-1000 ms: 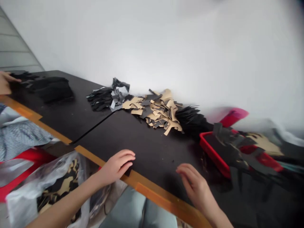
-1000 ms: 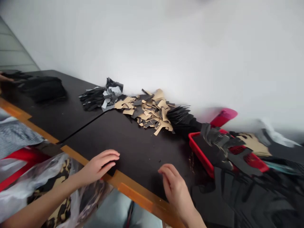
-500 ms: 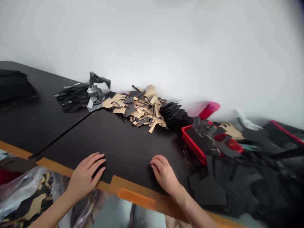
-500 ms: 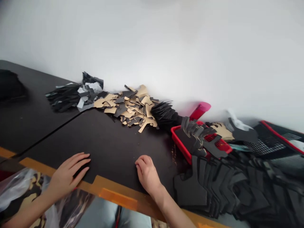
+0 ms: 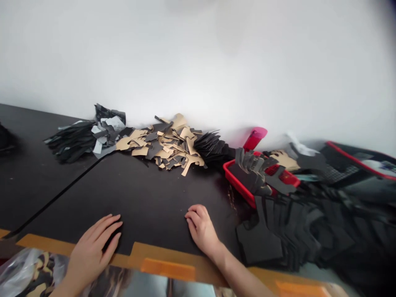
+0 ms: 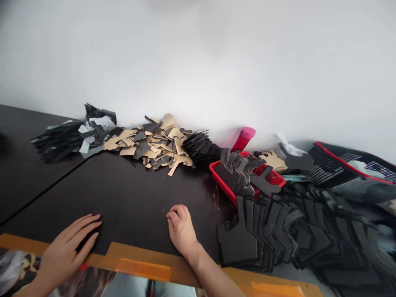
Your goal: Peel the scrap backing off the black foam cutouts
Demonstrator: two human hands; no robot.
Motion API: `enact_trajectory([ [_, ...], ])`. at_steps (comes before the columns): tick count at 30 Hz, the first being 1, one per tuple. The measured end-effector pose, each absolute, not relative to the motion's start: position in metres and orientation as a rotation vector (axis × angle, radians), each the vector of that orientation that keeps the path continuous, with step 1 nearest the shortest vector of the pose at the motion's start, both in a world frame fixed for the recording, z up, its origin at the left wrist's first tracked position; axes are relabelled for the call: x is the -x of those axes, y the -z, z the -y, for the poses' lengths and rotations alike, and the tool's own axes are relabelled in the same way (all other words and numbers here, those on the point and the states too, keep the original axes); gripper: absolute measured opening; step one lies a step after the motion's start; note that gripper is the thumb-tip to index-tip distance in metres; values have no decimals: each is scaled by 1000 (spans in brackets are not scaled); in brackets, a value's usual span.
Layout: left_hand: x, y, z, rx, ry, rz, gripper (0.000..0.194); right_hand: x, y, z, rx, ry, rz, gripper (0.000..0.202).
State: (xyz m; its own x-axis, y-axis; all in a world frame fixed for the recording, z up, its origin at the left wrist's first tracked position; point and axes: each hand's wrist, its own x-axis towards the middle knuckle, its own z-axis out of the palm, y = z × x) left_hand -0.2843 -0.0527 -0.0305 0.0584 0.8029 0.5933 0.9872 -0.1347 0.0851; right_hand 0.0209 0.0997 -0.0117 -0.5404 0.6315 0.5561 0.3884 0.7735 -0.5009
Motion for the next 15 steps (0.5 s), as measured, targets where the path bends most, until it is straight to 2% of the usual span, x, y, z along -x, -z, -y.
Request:
enact_trajectory([
  [10,285,30,52,2016,716,1784,26,-22,14,-98,760,-459,2177,20],
  [15,265,7,22,2052,757,1789,32,-23,13,-99,760,-491,2172,21],
])
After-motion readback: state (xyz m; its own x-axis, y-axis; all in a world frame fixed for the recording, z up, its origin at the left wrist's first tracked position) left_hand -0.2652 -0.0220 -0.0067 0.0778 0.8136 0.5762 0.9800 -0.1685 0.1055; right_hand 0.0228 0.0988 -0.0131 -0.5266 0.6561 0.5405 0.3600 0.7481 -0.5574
